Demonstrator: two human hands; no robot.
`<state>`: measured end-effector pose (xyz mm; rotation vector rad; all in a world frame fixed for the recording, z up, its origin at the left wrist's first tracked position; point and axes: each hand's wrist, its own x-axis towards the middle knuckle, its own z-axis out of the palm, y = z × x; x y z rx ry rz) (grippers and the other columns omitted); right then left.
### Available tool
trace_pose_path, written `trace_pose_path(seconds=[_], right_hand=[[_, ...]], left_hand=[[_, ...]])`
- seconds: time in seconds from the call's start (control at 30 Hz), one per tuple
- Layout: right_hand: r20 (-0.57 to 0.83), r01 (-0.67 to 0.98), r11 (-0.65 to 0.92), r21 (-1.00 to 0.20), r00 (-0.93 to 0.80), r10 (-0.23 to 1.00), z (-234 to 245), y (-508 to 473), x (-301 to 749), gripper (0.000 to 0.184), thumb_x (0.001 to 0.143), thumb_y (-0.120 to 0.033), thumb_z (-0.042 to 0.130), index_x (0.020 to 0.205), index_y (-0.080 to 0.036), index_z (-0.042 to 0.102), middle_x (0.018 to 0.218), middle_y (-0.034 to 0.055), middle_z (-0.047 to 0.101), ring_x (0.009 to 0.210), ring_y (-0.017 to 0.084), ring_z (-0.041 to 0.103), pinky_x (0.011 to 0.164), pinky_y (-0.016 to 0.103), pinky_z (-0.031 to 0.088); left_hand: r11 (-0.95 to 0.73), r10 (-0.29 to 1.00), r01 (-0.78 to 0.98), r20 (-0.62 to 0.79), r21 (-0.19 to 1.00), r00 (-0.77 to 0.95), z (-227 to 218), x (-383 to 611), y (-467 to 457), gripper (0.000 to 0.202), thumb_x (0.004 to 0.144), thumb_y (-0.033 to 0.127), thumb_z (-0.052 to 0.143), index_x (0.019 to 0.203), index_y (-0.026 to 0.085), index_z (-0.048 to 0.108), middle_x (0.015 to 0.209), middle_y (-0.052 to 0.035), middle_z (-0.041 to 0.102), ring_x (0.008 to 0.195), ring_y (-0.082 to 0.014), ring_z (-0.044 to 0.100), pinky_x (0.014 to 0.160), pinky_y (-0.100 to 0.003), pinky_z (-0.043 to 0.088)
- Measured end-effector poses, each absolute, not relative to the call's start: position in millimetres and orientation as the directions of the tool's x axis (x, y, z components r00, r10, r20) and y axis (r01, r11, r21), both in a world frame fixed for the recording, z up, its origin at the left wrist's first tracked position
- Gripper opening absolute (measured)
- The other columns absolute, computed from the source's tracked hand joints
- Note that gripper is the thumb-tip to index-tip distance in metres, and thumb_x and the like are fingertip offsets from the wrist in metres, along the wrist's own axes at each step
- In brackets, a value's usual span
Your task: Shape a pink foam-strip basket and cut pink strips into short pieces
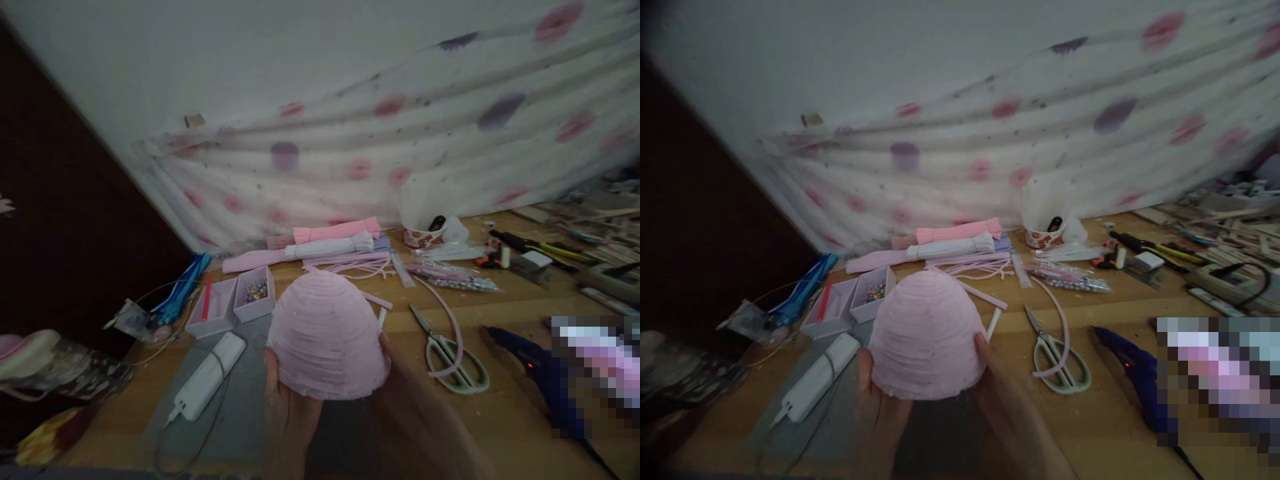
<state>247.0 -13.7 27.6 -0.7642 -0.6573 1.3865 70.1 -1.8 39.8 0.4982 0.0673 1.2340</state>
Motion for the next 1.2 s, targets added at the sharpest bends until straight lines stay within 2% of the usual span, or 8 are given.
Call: trace_pose_path(seconds=[0.13,0.23,0.4,0.67,0.8,0.93,1.1,1.2], right_hand=[[-0.184,-0.92,-0.296,-0.258,-0.255,0.949,57.6,-23.2,240.6,0.024,0.092,-0.039,0.067,0.107,-0.022,0.075,0.113,0.0025,0.076,0.117,0.018,0.066,0.106,0.034,0.049],[-0.158,-0.954,-0.284,-0.096,-0.267,0.951,68.0,-20.9,237.5,0.022,0.087,-0.033,0.075,0.105,-0.02,0.077,0.112,0.0017,0.077,0.115,0.016,0.067,0.107,0.03,0.048],[-0.069,-0.936,-0.331,-0.118,-0.325,0.943,66.7,-24.1,233.9,0.029,0.077,-0.034,0.083,0.103,-0.022,0.078,0.101,0.0034,0.079,0.106,0.02,0.072,0.102,0.037,0.052],[-0.072,-0.913,-0.32,-0.252,-0.312,0.947,72.7,-26.7,252.6,0.029,0.075,-0.035,0.085,0.102,-0.026,0.078,0.098,0.0022,0.079,0.097,0.02,0.075,0.097,0.037,0.055],[-0.082,-0.923,-0.285,-0.257,-0.273,0.959,69.4,-18.4,254.1,0.033,0.072,-0.036,0.086,0.102,-0.025,0.078,0.105,0.0034,0.078,0.104,0.021,0.073,0.098,0.036,0.054],[-0.083,-0.934,-0.269,-0.234,-0.257,0.963,58.3,-12.8,256.0,0.029,0.073,-0.032,0.086,0.101,-0.025,0.078,0.104,0.0013,0.079,0.105,0.02,0.072,0.101,0.036,0.052],[-0.079,-0.913,-0.297,-0.279,-0.286,0.955,53.7,-10.6,265.1,0.016,0.09,-0.03,0.071,0.105,-0.026,0.077,0.107,0.0017,0.078,0.107,0.019,0.071,0.105,0.039,0.05],[-0.041,-0.903,-0.269,-0.334,-0.272,0.962,62.4,-7.7,271.5,0.022,0.09,-0.029,0.071,0.111,-0.027,0.074,0.117,0.0038,0.075,0.116,0.02,0.067,0.108,0.042,0.047]], left_hand=[[0.208,0.85,-0.916,0.4,0.343,0.343,30.4,74.7,-3.5,0.056,0.104,0.046,0.006,0.144,0.037,0.044,0.149,0.0061,0.047,0.14,-0.0114,0.044,0.121,-0.029,0.023],[0.225,0.819,-0.901,0.428,0.371,0.382,25.4,69.7,-7.1,0.058,0.103,0.049,0.006,0.144,0.035,0.045,0.147,0.0051,0.052,0.134,-0.008,0.051,0.112,-0.02,0.036],[0.293,0.807,-0.828,0.34,0.478,0.482,27.4,58.6,-15.3,0.051,0.105,0.047,0.017,0.137,0.038,0.056,0.143,0.007,0.057,0.135,-0.0094,0.05,0.113,-0.021,0.034],[0.343,0.785,-0.829,0.35,0.442,0.511,-7.2,41.6,-22.6,0.047,0.098,0.059,0.034,0.137,0.042,0.054,0.142,0.0046,0.058,0.137,-0.0149,0.049,0.119,-0.03,0.028],[0.331,0.892,-0.805,0.115,0.493,0.437,-28.1,36.3,-19.8,0.056,0.092,0.071,0.035,0.137,0.044,0.054,0.138,0.0062,0.063,0.14,-0.0195,0.045,0.118,-0.039,0.033],[0.305,0.93,-0.821,0.034,0.483,0.366,-27.4,42.4,-7.8,0.046,0.099,0.053,0.044,0.134,0.029,0.06,0.139,-0.0046,0.064,0.137,-0.021,0.05,0.12,-0.048,0.029],[0.275,0.936,-0.859,0.085,0.432,0.342,-7.0,51.2,-3.9,0.043,0.106,0.032,0.03,0.124,0.03,0.069,0.124,0.0027,0.073,0.125,-0.0088,0.06,0.114,-0.024,0.036],[0.321,0.889,-0.879,0.207,0.353,0.408,8.2,59.0,-9.9,0.052,0.106,0.024,0.021,0.126,0.028,0.068,0.128,0.0015,0.07,0.127,-0.0113,0.059,0.117,-0.028,0.033]])
